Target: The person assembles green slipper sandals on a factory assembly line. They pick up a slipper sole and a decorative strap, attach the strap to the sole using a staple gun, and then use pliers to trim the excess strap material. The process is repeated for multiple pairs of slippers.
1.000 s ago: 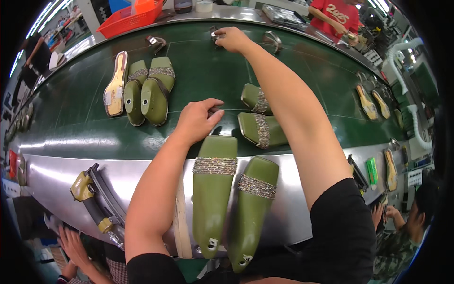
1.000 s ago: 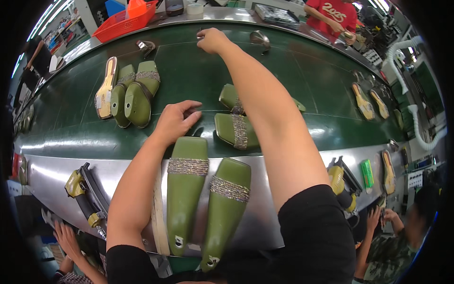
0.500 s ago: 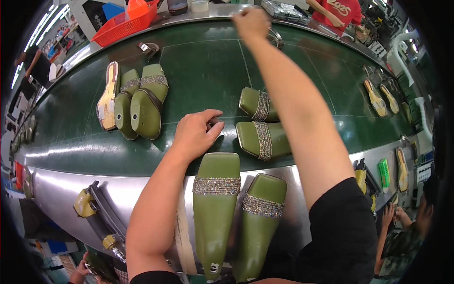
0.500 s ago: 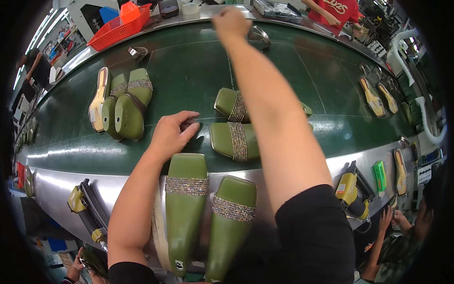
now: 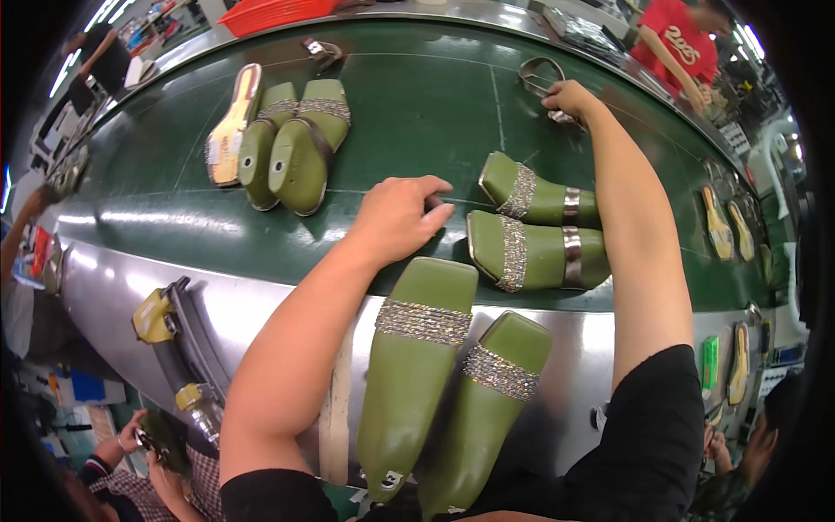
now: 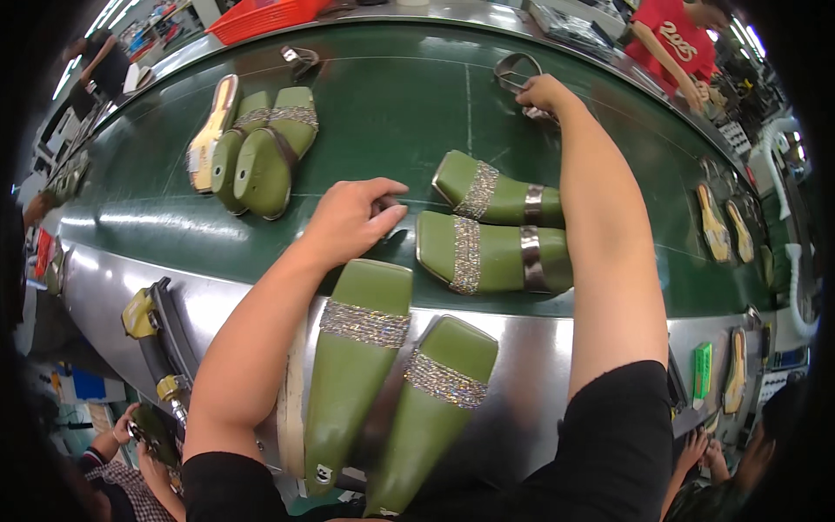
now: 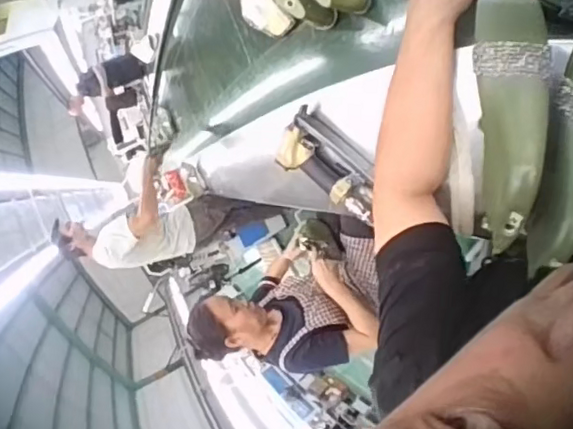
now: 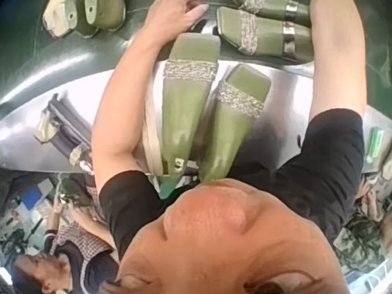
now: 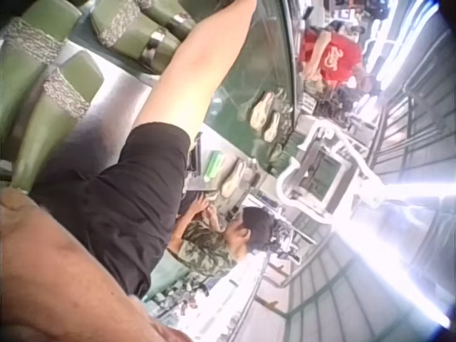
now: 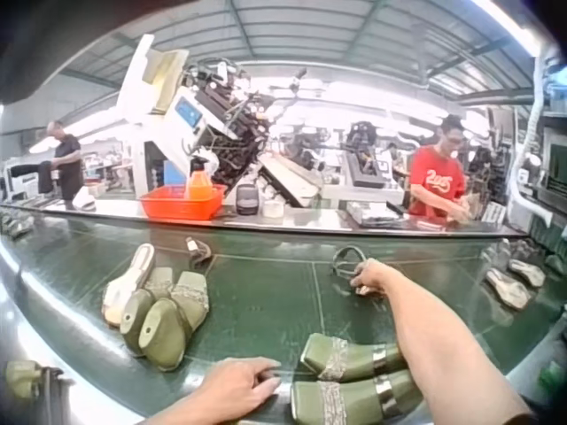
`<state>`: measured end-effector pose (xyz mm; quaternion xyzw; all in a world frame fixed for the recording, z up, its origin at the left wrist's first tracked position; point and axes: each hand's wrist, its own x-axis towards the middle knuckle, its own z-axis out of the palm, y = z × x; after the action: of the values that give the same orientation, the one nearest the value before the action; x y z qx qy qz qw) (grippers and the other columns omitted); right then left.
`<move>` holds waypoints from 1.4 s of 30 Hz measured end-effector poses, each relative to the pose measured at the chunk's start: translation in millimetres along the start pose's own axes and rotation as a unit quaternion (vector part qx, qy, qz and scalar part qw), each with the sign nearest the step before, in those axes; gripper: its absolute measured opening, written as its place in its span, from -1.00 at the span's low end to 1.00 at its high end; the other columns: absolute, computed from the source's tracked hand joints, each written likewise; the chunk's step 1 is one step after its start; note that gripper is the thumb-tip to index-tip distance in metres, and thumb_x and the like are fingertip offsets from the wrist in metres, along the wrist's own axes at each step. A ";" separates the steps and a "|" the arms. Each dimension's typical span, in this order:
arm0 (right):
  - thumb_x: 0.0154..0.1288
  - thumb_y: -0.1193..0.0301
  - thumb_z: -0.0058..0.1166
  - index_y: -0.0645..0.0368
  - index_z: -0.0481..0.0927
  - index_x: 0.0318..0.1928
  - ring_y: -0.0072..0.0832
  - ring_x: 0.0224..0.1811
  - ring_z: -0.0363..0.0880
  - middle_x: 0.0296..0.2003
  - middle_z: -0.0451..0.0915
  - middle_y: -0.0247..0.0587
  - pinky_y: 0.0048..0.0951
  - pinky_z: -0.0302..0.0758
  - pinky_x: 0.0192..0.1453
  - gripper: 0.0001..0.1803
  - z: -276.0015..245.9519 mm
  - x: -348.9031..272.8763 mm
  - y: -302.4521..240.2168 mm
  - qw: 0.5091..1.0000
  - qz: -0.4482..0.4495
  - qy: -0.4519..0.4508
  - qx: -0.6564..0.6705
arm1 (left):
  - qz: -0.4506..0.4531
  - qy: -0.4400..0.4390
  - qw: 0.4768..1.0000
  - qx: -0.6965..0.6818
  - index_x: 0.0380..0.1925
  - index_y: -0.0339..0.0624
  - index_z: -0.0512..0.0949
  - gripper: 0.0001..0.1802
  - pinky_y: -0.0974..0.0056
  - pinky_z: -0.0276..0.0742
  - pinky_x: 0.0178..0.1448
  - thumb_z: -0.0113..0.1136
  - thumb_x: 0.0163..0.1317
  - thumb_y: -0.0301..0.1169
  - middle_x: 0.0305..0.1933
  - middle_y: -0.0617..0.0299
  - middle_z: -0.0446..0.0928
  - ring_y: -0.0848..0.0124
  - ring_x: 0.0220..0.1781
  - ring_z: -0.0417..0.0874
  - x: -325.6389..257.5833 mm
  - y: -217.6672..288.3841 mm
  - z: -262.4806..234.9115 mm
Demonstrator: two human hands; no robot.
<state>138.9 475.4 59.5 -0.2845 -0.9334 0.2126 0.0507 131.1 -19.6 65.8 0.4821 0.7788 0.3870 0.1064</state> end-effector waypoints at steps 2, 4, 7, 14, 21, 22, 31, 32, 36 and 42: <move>0.22 0.30 0.38 0.26 0.75 -0.14 -0.22 -0.18 0.79 -0.24 0.79 -0.06 -0.18 0.65 -0.05 -0.70 6.5 -1.1 -6.2 0.999 0.019 -0.015 -0.031 | 0.002 0.003 1.000 -0.003 0.07 -0.22 0.72 -0.59 0.20 0.67 -0.13 0.38 0.28 -0.25 -0.24 0.04 0.79 0.25 -0.31 0.78 1.6 -1.5 0.1; 0.24 0.30 0.35 0.23 0.74 -0.11 -0.16 -0.16 0.79 -0.25 0.79 -0.04 -0.16 0.65 -0.06 -0.70 7.8 -11.5 -45.2 0.996 -0.060 0.029 -0.054 | -0.003 0.016 1.000 -0.003 0.07 -0.25 0.71 -0.55 0.20 0.67 -0.11 0.40 0.29 -0.18 -0.24 0.05 0.79 0.25 -0.30 0.79 0.5 -4.1 -3.6; 0.27 0.30 0.32 0.19 0.74 -0.09 -0.10 -0.16 0.78 -0.26 0.78 -0.01 -0.13 0.64 -0.06 -0.72 -4.2 -68.2 -132.3 0.993 -0.120 0.016 0.016 | -0.036 0.049 0.997 -0.045 0.15 -0.31 0.65 -0.45 0.20 0.67 -0.09 0.40 0.32 -0.12 -0.19 0.04 0.79 0.27 -0.24 0.80 -6.5 1.1 -11.2; 0.30 0.40 0.22 0.09 0.62 -0.11 -0.12 -0.25 0.73 -0.34 0.70 -0.11 -0.11 0.57 -0.21 -0.82 -15.9 -240.9 -242.6 0.874 -0.410 0.168 -0.198 | -0.008 0.062 0.874 -0.481 0.37 -0.28 0.44 -0.34 0.16 0.69 0.10 0.23 0.51 -0.01 0.18 0.07 0.68 0.26 0.13 0.74 -0.4 15.6 -19.7; 0.43 0.40 0.01 -0.26 0.45 0.42 -0.25 -0.18 0.74 -0.21 0.68 -0.21 -0.14 0.59 -0.11 -0.43 -57.0 -395.2 -229.9 0.859 -0.361 0.191 -0.310 | -0.005 0.094 0.806 -0.585 -0.06 -0.32 0.61 -0.73 0.10 0.72 0.06 0.31 0.35 -0.37 -0.32 0.09 0.66 0.29 -0.21 0.73 -2.3 19.6 -14.7; 0.43 0.42 0.00 -0.31 0.33 0.55 -0.25 -0.22 0.73 -0.22 0.67 -0.22 -0.16 0.59 -0.12 -0.30 -68.7 -428.6 -228.7 0.857 -0.352 0.221 -0.304 | 0.042 0.110 0.828 -0.548 -0.10 -0.32 0.61 -0.77 0.22 0.62 -0.17 0.31 0.30 -0.43 -0.39 0.19 0.57 0.35 -0.36 0.62 -0.1 -4.6 -22.3; 0.33 0.63 0.04 0.01 0.09 0.64 -0.10 -0.28 0.67 -0.35 0.61 -0.12 -0.04 0.56 -0.14 -0.11 -130.6 -678.0 -152.1 0.963 -0.141 0.132 -0.186 | 0.063 0.381 0.920 0.066 0.06 -0.18 0.67 -0.59 0.17 0.66 0.03 0.43 0.17 -0.47 -0.10 0.10 0.76 0.22 -0.11 0.77 -95.2 58.5 -40.7; 0.31 0.63 0.06 -0.01 0.12 0.63 -0.10 -0.28 0.67 -0.35 0.61 -0.13 -0.05 0.56 -0.15 -0.11 -133.9 -687.7 -146.4 0.953 -0.172 0.152 -0.199 | 0.069 0.362 0.916 0.158 0.06 -0.09 0.67 -0.55 0.11 0.66 0.00 0.47 0.11 -0.47 -0.11 0.12 0.75 0.11 -0.13 0.77 -119.1 72.9 -58.6; 0.22 0.57 0.15 0.01 0.51 0.34 -0.19 -0.28 0.68 -0.33 0.61 -0.19 -0.13 0.56 -0.20 -0.37 -131.1 -721.0 -132.8 0.914 -0.269 0.211 -0.218 | 0.135 0.237 0.898 0.344 0.13 0.00 0.62 -0.41 0.04 0.64 0.01 0.50 0.01 -0.50 -0.11 0.19 0.68 0.06 -0.06 0.71 -205.2 97.5 -86.2; 0.18 0.47 0.20 0.09 0.62 -0.26 -0.25 -0.29 0.68 -0.33 0.58 -0.21 -0.21 0.56 -0.24 -0.90 -101.8 -740.7 -141.8 0.909 -0.320 0.166 -0.211 | 0.037 0.079 0.938 0.334 0.35 -0.07 0.46 -0.19 -0.03 0.54 0.25 0.47 0.00 -0.54 0.07 0.03 0.58 -0.04 0.15 0.60 -298.9 110.2 -79.9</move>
<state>705.6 -2.5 231.5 -0.0061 -0.9756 -0.0667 0.2089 314.9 -282.7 135.7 0.4861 0.8510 0.1446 -0.1366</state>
